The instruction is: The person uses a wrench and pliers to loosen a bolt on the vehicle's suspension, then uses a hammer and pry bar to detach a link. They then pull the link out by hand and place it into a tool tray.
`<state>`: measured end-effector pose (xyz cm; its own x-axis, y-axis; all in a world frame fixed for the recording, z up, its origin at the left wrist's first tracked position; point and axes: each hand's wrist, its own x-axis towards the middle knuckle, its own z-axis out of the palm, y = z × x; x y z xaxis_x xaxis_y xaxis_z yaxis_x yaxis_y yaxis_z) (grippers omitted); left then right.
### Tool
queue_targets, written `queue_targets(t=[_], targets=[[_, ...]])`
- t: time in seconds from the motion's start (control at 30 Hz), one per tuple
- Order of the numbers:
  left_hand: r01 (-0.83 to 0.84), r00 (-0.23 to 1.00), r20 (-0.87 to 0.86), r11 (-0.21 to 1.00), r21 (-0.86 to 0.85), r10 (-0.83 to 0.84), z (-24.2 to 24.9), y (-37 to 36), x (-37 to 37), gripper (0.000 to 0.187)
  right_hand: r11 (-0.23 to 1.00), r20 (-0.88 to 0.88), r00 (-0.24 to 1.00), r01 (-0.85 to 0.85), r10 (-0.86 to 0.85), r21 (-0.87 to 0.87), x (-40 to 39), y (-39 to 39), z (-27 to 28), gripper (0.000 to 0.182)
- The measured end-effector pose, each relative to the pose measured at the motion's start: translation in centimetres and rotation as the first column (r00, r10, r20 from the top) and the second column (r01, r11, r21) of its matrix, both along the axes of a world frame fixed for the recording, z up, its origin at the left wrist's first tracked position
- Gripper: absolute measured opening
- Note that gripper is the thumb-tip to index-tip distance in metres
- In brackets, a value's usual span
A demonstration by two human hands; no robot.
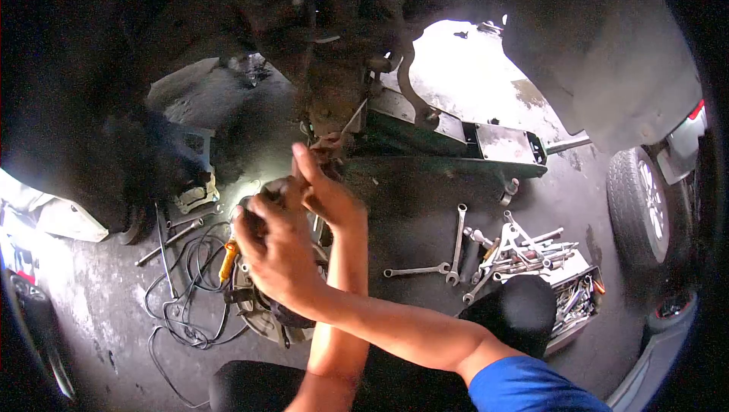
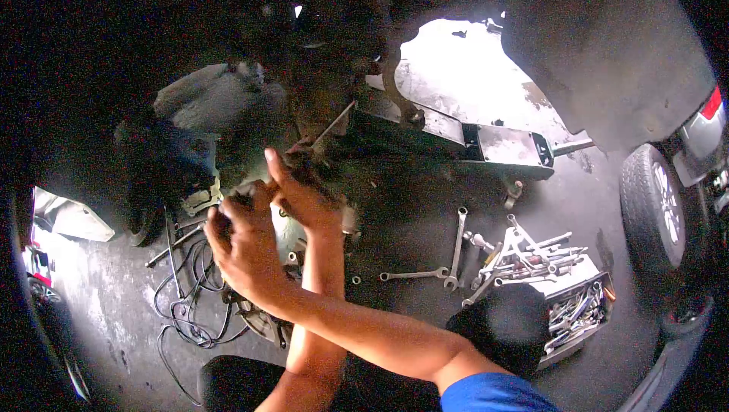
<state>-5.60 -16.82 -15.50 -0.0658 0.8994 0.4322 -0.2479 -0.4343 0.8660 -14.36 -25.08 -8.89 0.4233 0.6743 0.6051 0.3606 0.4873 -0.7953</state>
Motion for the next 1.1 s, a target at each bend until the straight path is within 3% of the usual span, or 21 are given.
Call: queue_targets(t=[0.03, 0.07, 0.13, 0.17, 0.2, 0.27, 0.3, 0.4, 0.6, 0.67, 0.7, 0.73, 0.87, 0.9, 0.97, 1.0, 1.1], targets=[[-0.009, 1.000, -0.009, 1.000, -0.005, 0.008, -0.1, -0.1, -0.1, 0.040, 0.994, 0.026, 1.000, 0.003, -0.005, 0.106, -0.9, 1.6, -0.3, 0.018], [-0.007, 1.000, -0.020, 1.000, -0.012, 0.007, 0.4, 0.8, -1.1, 0.040, 1.000, -0.015, 1.000, 0.001, -0.002, -0.012, -1.6, 1.8, 0.6, 0.020], [0.008, 0.999, -0.038, 1.000, -0.030, -0.010, 0.5, 1.1, -1.7, 0.039, 1.000, -0.058, 0.998, 0.002, -0.002, 0.002, -1.3, 3.3, 2.3, 0.022], [0.006, 0.998, -0.056, 0.999, -0.033, -0.008, 0.4, 0.7, -1.7, 0.039, 0.960, 0.005, 0.976, 0.212, -0.216, 0.182, -0.7, 3.4, 3.4, 0.025], [0.008, 0.998, -0.066, 0.999, -0.040, -0.010, 0.3, 0.1, -1.8, 0.039, 0.998, -0.046, 0.997, -0.053, 0.055, 0.038, 0.2, 3.0, 3.3, 0.026], [0.012, 0.998, -0.066, 0.999, -0.042, -0.015, 0.0, -0.4, -1.7, 0.038, 0.895, -0.103, 0.926, -0.378, 0.363, -0.237, 2.4, 1.2, 3.9, 0.024], [0.016, 0.998, -0.055, 0.999, -0.043, -0.018, 0.3, -0.5, -1.5, 0.038, 0.966, -0.005, 0.969, -0.246, 0.246, -0.076, 2.3, 0.6, 3.5, 0.023], [0.037, 0.999, -0.004, 0.999, -0.033, -0.037, 0.4, 0.0, -1.2, 0.037, 0.957, -0.044, 0.959, -0.282, 0.279, -0.065, 2.0, 0.8, 2.1, 0.022], [0.064, 0.998, 0.019, 0.997, -0.031, -0.063, 1.7, 3.1, -3.1, 0.036, 0.981, 0.098, 0.980, 0.164, -0.174, 0.107, -3.0, 5.0, 1.7, 0.021], [0.093, 0.996, 0.011, 0.994, -0.060, -0.092, 2.4, 3.5, -3.5, 0.035, 0.990, -0.056, 0.995, 0.083, -0.078, 0.111, -2.4, 5.6, 4.0, 0.025], [0.107, 0.994, 0.000, 0.991, -0.082, -0.107, 1.4, 2.0, -3.4, 0.035, 0.974, -0.193, 0.961, -0.214, 0.197, -0.074, -0.8, 5.2, 5.5, 0.028], [0.130, 0.991, 0.008, 0.986, -0.105, -0.130, 0.6, 0.3, -3.0, 0.035, 0.931, -0.215, 0.917, -0.358, 0.337, -0.067, 0.2, 5.0, 5.2, 0.029], [0.264, 0.963, 0.125, 0.937, -0.230, -0.240, -1.5, -3.3, -1.8, 0.034, 0.986, 0.133, 0.983, -0.141, 0.128, 0.093, 1.9, 1.7, 1.0, 0.026], [0.296, 0.952, 0.153, 0.921, -0.255, -0.263, -1.9, -3.7, -1.6, 0.034, 0.926, -0.123, 0.924, -0.372, 0.363, -0.066, 2.7, 1.4, 0.6, 0.023], [0.355, 0.930, 0.208, 0.884, -0.305, -0.302, -2.7, -4.3, -1.5, 0.034, 0.952, 0.072, 0.951, -0.304, 0.301, 0.042, 3.7, 0.0, -0.4, 0.013], [0.380, 0.919, 0.237, 0.865, -0.327, -0.315, -3.1, -4.7, -1.4, 0.034, 0.959, 0.096, 0.955, -0.276, 0.280, -0.059, 5.0, -1.1, 0.6, 0.013], [0.464, 0.879, 0.310, 0.802, -0.376, -0.363, -4.4, -6.0, -1.0, 0.033, 0.987, 0.251, 0.956, -0.160, 0.151, 0.013, 7.2, -1.3, -1.8, 0.010]])
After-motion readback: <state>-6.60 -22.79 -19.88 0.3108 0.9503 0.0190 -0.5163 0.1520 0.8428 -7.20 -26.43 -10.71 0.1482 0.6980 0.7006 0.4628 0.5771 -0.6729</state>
